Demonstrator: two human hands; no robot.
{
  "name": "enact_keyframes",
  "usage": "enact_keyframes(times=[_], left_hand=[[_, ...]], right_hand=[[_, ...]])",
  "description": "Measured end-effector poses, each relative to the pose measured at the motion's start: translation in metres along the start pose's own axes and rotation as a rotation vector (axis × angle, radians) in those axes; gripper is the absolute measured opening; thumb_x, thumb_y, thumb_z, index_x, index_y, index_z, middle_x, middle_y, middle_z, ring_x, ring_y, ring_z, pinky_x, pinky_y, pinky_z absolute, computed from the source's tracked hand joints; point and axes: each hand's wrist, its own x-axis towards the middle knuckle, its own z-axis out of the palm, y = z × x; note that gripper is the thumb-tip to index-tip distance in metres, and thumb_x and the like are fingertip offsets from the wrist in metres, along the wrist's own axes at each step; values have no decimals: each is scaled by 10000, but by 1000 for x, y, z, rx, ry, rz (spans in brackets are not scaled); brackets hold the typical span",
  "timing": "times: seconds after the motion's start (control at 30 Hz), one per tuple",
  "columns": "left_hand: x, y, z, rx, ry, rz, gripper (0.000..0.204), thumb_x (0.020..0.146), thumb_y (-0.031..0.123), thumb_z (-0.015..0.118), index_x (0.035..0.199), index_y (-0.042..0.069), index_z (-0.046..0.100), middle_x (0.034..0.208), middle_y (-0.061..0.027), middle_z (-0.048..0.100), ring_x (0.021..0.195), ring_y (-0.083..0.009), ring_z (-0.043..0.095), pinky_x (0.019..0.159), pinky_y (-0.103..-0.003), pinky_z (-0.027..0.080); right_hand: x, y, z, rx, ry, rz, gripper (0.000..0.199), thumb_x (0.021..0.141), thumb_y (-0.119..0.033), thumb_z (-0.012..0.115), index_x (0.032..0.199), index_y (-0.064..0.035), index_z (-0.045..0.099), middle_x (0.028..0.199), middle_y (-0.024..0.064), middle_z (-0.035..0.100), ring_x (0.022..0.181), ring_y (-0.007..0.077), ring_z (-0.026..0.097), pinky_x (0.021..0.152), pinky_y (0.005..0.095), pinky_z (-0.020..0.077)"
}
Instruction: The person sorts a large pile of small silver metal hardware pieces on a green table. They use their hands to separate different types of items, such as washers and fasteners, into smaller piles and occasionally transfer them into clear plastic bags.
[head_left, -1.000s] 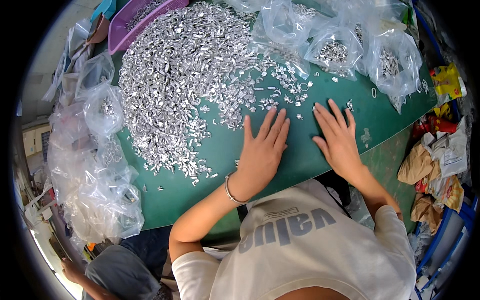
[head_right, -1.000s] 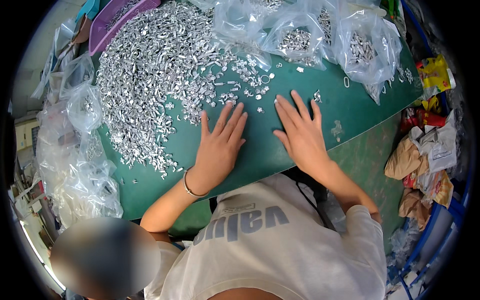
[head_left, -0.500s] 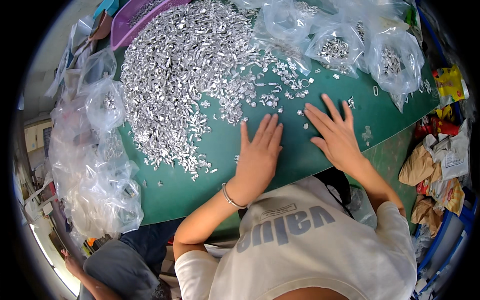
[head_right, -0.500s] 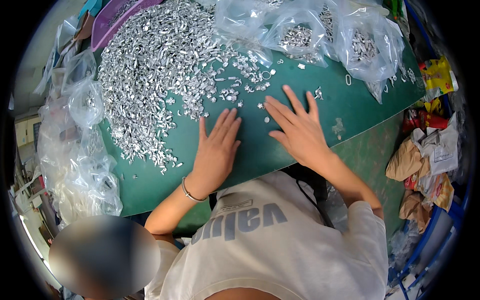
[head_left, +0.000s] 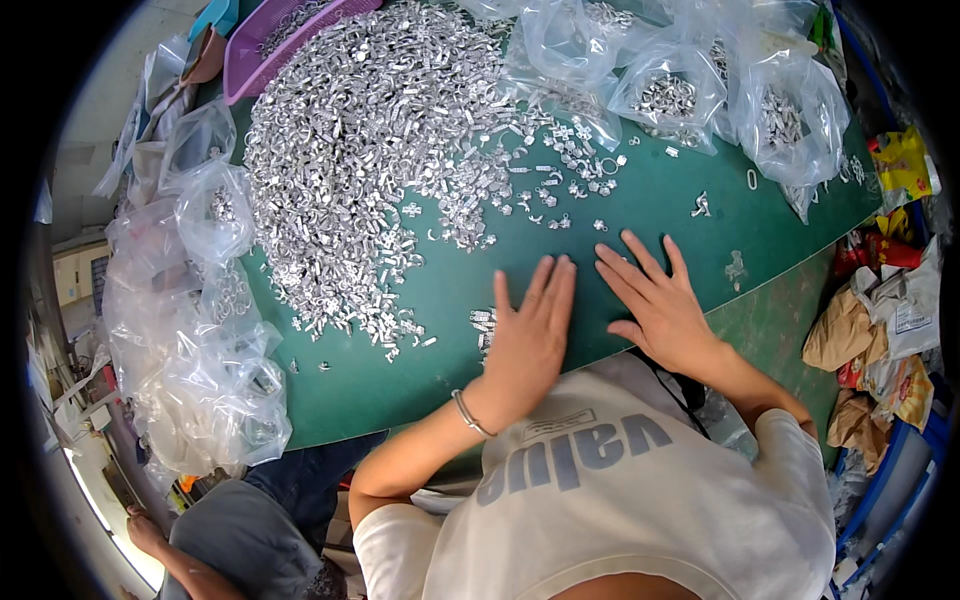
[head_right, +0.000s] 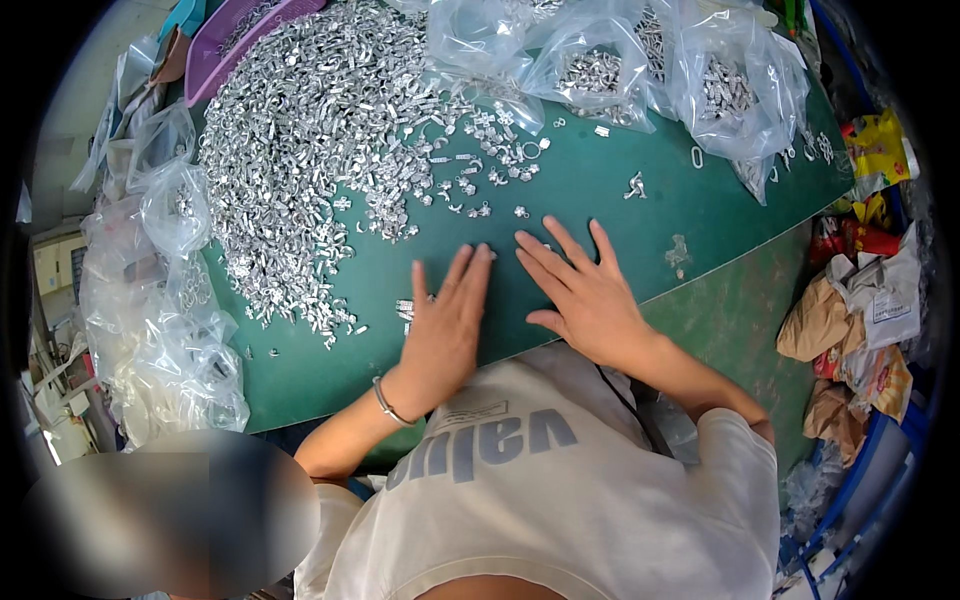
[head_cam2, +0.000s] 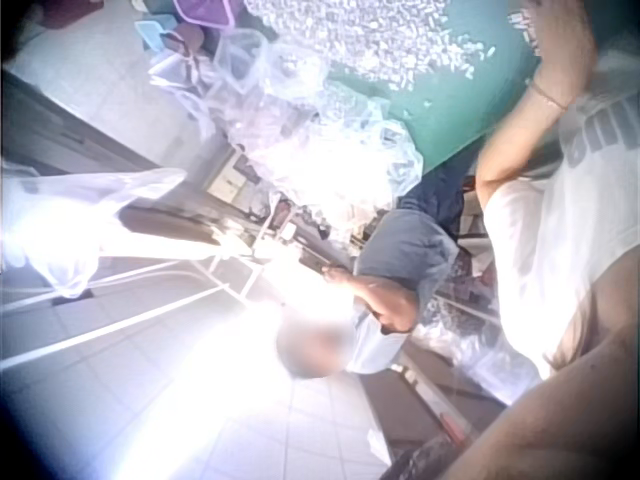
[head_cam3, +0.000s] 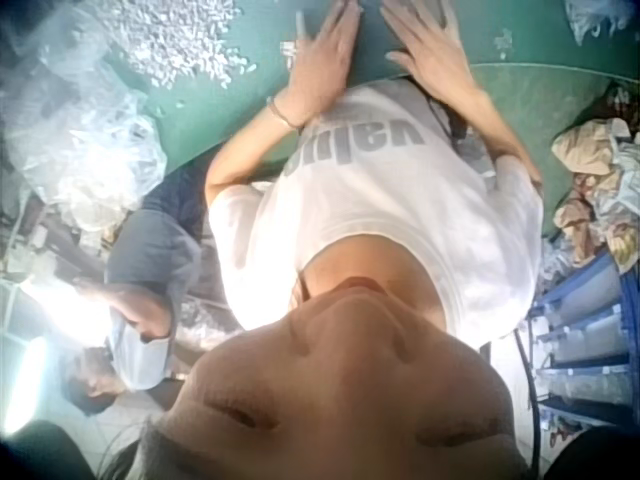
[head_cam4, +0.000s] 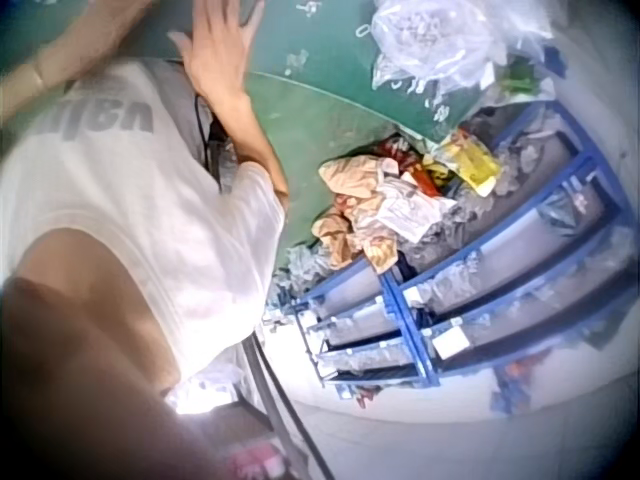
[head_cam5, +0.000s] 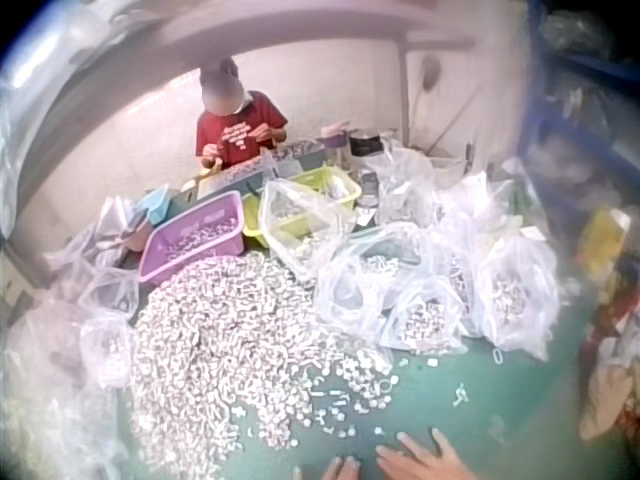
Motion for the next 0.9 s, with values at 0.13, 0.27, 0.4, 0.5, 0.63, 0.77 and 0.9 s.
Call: enact_keyframes(times=[0.13, 0.27, 0.4, 0.5, 0.63, 0.77, 0.9], left_hand=[[13, 20, 18, -196, 40, 74, 676, 819, 7, 478, 1440, -111, 237, 1510, -248, 284, 1420, -355, 275, 1109, -609, 193], [27, 29, 16, -259, 44, 106, 668, 826, 15, 477, 1446, -91, 254, 1509, -256, 278, 1414, -362, 282, 1121, -562, 219], [38, 11, 1, -172, 91, 46, 653, 833, 28, 490, 1442, -79, 277, 1502, -242, 299, 1407, -357, 293, 1113, -565, 237], [60, -9, -6, -84, 163, 36, 626, 820, 11, 507, 1418, -61, 338, 1499, -202, 325, 1405, -356, 292, 1096, -607, 233], [78, -21, -3, 13, 158, 34, 652, 767, -75, 508, 1402, 9, 388, 1502, -128, 348, 1405, -350, 290, 1083, -654, 212], [71, -32, -8, 40, 154, -26, 608, 795, -52, 524, 1388, 23, 413, 1498, -113, 357, 1386, -351, 314, 1062, -668, 230], [86, -45, -3, -29, 236, -78, 545, 865, 24, 541, 1393, 27, 406, 1497, -107, 359, 1377, -353, 324, 1056, -657, 248]], right_hand=[[-15, 6, 0, 103, -39, 36, 664, 814, -241, 682, 1380, 0, 434, 1491, 116, 366, 1416, 325, 274, 1150, 523, 195], [-28, 18, -9, 225, 110, 21, 559, 868, -200, 634, 1353, 18, 462, 1433, 157, 438, 1383, 340, 342, 1142, 501, 244], [6, 32, -25, 289, 322, 62, 430, 915, -136, 572, 1307, 30, 509, 1391, 176, 482, 1358, 351, 380, 1131, 505, 265], [49, 44, -27, 149, 357, -19, 398, 935, -114, 539, 1309, 22, 511, 1404, 173, 471, 1358, 348, 377, 1131, 507, 261], [54, 56, -22, -66, 249, 3, 431, 928, -96, 539, 1338, 20, 478, 1406, 167, 472, 1362, 340, 374, 1134, 515, 247], [-1, 26, -24, -39, 126, 93, 483, 901, -102, 574, 1353, 25, 460, 1411, 166, 468, 1366, 336, 375, 1140, 519, 228], [-11, 18, -28, 119, 86, 84, 514, 884, -118, 589, 1359, 24, 454, 1422, 162, 459, 1370, 330, 377, 1142, 512, 223]])
